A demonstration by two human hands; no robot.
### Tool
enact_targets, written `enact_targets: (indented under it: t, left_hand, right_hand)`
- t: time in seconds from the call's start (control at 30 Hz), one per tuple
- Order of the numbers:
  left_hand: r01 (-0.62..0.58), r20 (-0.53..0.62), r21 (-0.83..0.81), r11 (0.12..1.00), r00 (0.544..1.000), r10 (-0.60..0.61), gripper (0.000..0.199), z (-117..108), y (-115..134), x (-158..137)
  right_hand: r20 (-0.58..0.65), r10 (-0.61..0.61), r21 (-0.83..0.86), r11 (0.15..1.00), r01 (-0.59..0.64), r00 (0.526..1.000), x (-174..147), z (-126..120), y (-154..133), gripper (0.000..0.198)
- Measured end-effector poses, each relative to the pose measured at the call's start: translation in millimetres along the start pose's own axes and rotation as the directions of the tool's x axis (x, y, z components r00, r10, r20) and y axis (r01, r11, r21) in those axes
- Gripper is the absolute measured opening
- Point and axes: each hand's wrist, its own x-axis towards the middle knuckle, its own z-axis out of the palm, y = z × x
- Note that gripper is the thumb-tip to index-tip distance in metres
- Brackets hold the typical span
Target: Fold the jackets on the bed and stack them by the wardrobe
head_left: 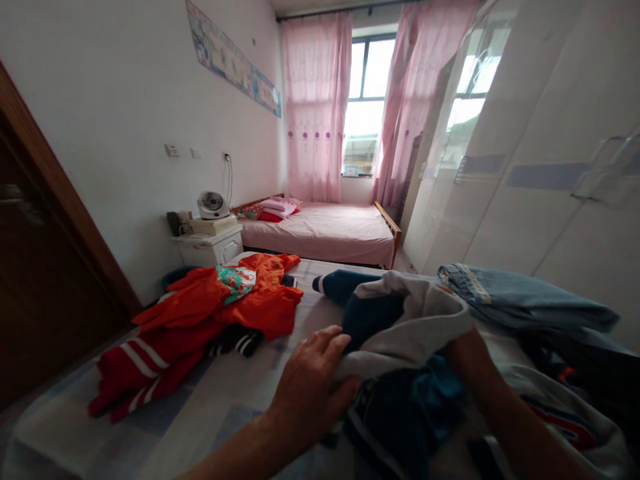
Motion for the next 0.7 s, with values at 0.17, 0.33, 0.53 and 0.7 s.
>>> enact_targets:
  t: [0.17,0.33,0.53,0.7]
  left_hand:
    - [0.227,0.225,-0.019,0.974,0.950,-0.217,0.071,16,-33,-6]
    - [0.243,0.197,-0.256,0.936,0.961,-0.195,0.045,29,-33,5]
    - [0.267,0.177,-0.494,0.828,0.963,-0.204,0.022,28,-14,21]
    - [0.104,0.099,-0.529,0.842,0.993,-0.061,0.020,19,18,27]
  right_hand:
    - [0.113,-0.068,-0.405,0.908,0.108,0.991,-7,-17,33,0.048]
    - [0.387,-0.051,-0.760,0.548,0.350,0.921,-37,3,22,0.069]
    - [0.362,-0.361,-0.878,0.179,0.444,0.860,-36,10,-16,0.075]
    - [0.557,-0.336,-0.651,0.392,0.650,0.760,-22,20,0,0.058]
